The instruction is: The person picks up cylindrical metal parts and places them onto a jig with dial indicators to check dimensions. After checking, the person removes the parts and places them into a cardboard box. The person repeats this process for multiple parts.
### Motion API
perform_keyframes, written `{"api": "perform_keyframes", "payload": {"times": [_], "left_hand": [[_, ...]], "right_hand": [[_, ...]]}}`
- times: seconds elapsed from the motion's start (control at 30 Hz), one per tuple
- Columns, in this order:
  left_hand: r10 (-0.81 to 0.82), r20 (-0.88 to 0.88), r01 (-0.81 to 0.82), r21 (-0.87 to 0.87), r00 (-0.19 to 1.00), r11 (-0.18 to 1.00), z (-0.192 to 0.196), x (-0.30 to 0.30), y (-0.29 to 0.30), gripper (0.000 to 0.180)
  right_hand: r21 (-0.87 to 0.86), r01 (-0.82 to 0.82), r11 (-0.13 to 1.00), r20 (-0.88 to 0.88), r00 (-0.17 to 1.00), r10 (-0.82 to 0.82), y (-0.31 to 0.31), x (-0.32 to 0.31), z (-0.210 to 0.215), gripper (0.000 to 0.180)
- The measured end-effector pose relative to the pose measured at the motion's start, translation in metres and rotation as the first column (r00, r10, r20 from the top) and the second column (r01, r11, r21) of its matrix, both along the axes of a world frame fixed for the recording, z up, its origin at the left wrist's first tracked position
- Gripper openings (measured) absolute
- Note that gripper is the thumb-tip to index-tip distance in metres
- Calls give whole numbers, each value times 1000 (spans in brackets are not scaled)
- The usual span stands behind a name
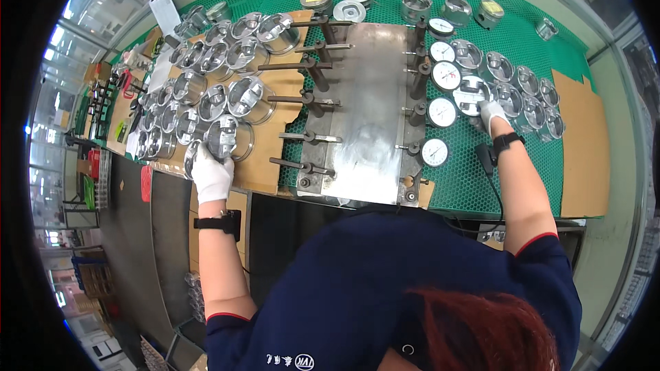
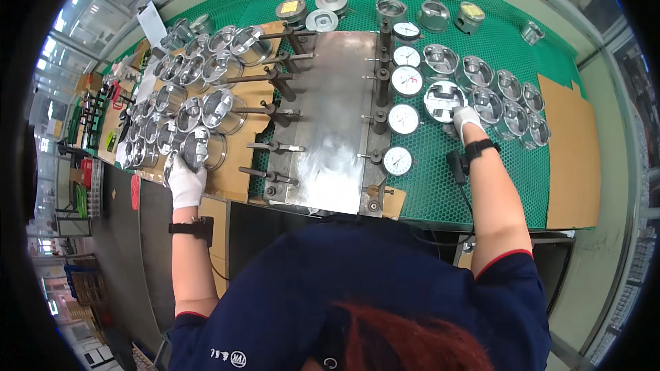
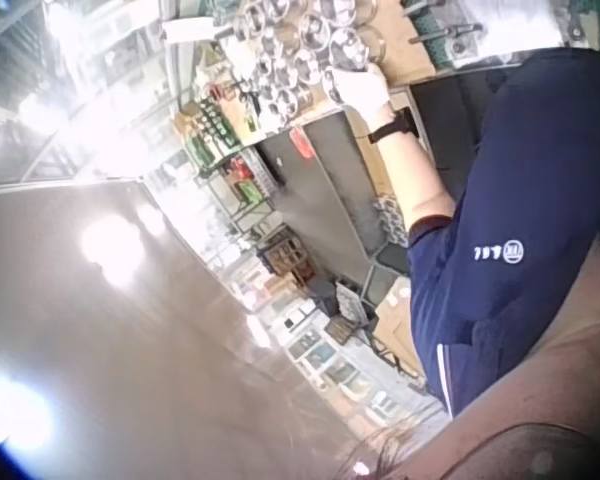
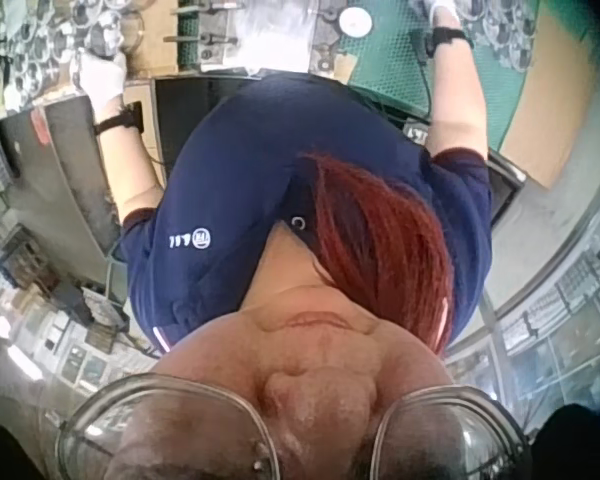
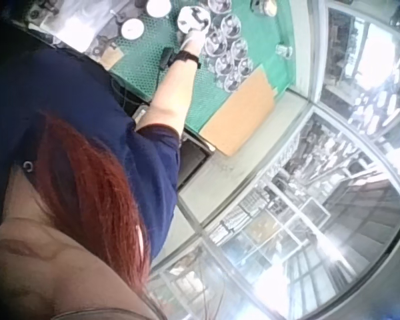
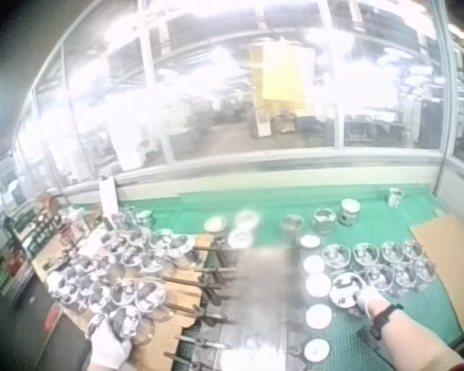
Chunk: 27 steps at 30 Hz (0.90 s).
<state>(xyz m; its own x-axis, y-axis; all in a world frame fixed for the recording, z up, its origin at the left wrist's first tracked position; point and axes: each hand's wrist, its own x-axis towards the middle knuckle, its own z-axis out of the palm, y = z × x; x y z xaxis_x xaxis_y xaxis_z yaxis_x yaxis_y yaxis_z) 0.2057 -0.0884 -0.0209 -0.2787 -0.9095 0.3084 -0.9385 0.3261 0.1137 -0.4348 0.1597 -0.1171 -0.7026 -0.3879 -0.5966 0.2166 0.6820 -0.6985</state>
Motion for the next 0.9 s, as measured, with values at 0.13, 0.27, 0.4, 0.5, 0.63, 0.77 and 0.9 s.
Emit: {"api": "perform_keyframes", "payload": {"times": [0.13, 0.27, 0.4, 0.5, 0.63, 0.77, 0.9], "left_hand": [[31, -4, -32, -130, 1000, 991, 7, -4, -8, 64], [155, -38, -154, 30, 987, 988, 18, -9, -10, 61], [279, -127, -242, 250, 952, 938, 23, -2, -8, 56], [351, -174, -237, 468, 920, 852, 33, 10, -6, 49], [349, -275, -113, 618, 896, 778, 63, 12, 13, 32], [403, -659, 365, 715, 635, 596, 110, -15, 44, 18], [347, -834, 721, 547, 429, 424, 139, -63, 76, 28]], "right_hand": [[-25, 157, 987, -81, 984, -159, -22, -22, -26, 40], [-329, 210, 921, 152, 974, -168, 7, 15, -10, 48], [-459, 200, 865, 202, 972, -118, 59, 75, 40, 56], [-520, 163, 838, 137, 985, -106, 85, 101, 80, 57], [-513, 144, 846, 17, 987, -158, 97, 138, 131, 55], [-542, -94, 835, -123, 992, 31, 83, 190, 172, 48], [-512, -598, 617, -256, 791, 555, 47, 258, 199, 56]]}}
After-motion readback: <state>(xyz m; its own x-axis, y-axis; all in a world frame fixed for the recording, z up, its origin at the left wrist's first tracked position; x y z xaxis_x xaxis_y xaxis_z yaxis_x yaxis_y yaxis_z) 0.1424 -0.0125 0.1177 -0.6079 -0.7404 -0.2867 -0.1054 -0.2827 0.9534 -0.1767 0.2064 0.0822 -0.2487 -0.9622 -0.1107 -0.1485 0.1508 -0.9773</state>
